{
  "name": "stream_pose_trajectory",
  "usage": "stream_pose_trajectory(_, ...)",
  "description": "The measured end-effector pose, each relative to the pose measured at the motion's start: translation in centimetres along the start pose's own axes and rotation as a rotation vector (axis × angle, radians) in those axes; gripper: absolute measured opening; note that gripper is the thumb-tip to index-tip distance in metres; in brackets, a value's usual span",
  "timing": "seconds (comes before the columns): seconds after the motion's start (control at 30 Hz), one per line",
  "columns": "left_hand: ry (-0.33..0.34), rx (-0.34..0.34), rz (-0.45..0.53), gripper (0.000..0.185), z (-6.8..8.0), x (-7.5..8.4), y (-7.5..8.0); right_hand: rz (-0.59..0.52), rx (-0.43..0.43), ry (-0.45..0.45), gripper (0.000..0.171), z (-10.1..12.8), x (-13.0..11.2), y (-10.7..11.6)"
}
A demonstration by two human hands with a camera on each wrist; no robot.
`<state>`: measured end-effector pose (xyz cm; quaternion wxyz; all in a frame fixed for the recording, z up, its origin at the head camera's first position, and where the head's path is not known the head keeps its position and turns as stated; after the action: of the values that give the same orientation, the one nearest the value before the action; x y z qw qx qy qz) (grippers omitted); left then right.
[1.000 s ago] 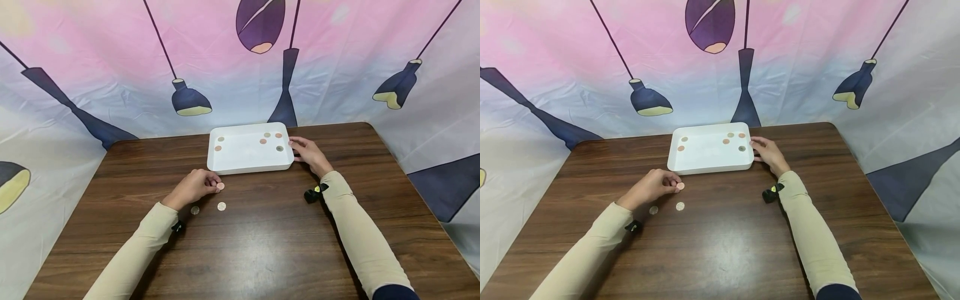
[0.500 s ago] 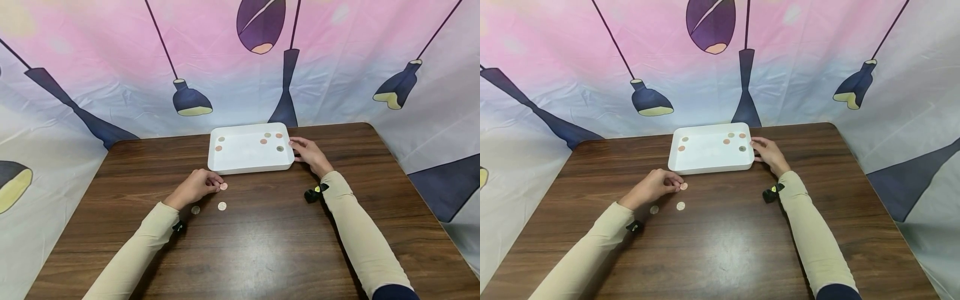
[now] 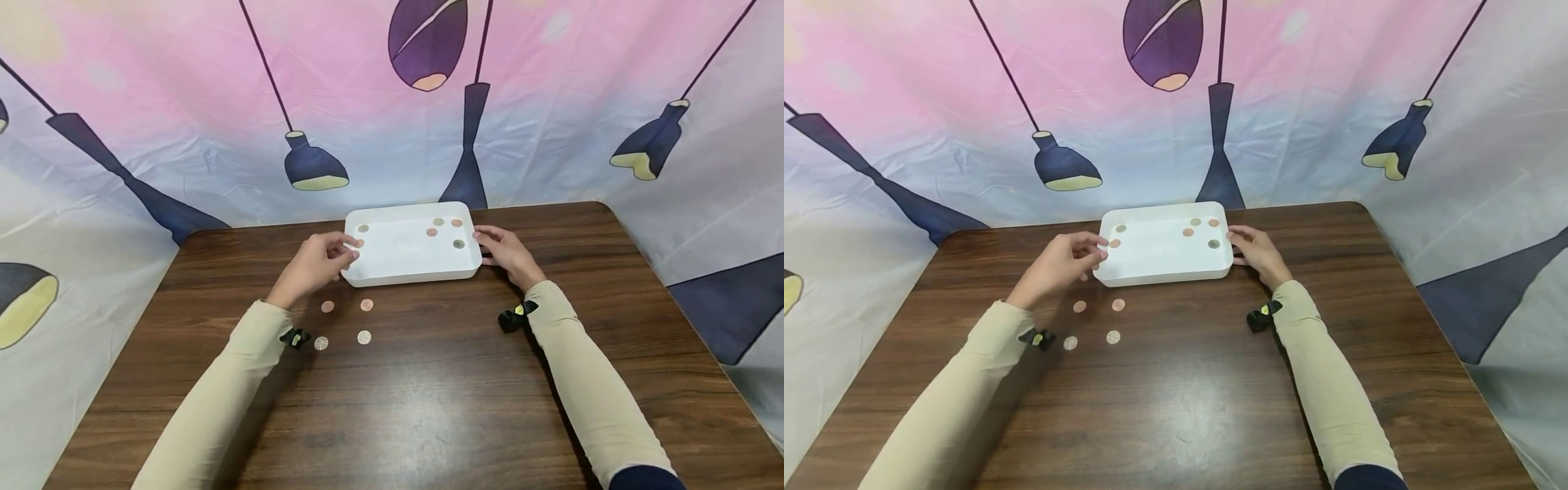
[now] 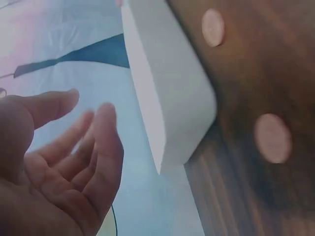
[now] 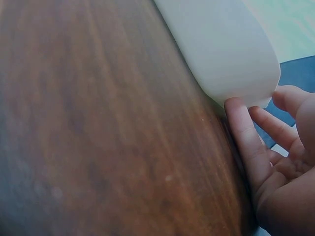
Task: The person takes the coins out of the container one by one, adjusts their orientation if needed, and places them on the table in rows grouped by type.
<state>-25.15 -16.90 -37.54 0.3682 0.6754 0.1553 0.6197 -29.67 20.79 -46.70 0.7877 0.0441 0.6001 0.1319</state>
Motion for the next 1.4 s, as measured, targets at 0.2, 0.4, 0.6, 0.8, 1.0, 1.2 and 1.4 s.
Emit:
stream_pose_trajectory(0.2,0.068,-0.031,0.035,0.052,-3.5,0.7,-0.1,0.0,-0.002,0.006,0.056,0.2,-0.1,0.0)
stream_pose_trajectory(0.4,0.19,-0.121,-0.04,0.056,-6.4,0.9,-1.1,-0.011,-0.008,0.011,0.056,0.3,-0.2,-0.1)
stream_pose_trajectory(0.6,0.258,-0.116,-0.194,0.048,-8.8,0.0,-2.6,-0.029,-0.006,0.005,0.056,0.3,0.0,-0.1)
stream_pose_trajectory(0.8,0.323,-0.122,-0.447,0.022,-9.6,-0.3,-3.7,-0.031,-0.013,0.007,0.056,0.3,-0.1,-0.3)
stream_pose_trajectory(1.0,0.286,-0.126,-0.434,0.043,-9.9,0.1,-4.2,-0.01,0.001,0.021,0.056,0.3,-0.1,0.1)
stream_pose_trajectory(1.2,0.184,-0.168,-0.266,0.05,-9.8,0.3,-4.8,-0.02,0.007,0.023,0.055,0.4,-0.1,0.3)
stream_pose_trajectory(1.4,0.112,-0.146,-0.171,0.042,-9.3,0.5,-5.8,-0.021,0.005,0.016,0.055,0.4,-0.2,0.0)
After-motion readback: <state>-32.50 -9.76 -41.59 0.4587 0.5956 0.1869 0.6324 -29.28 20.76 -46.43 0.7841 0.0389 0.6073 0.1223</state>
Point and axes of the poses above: each hand's wrist, its own z-axis away from the middle knuckle, its own y-axis out of the back of the hand, x = y × z, the point moved 2 cm from there along -z, towards the middle knuckle, and after that the axes turned 1 degree about z, right-handed, at the moved point
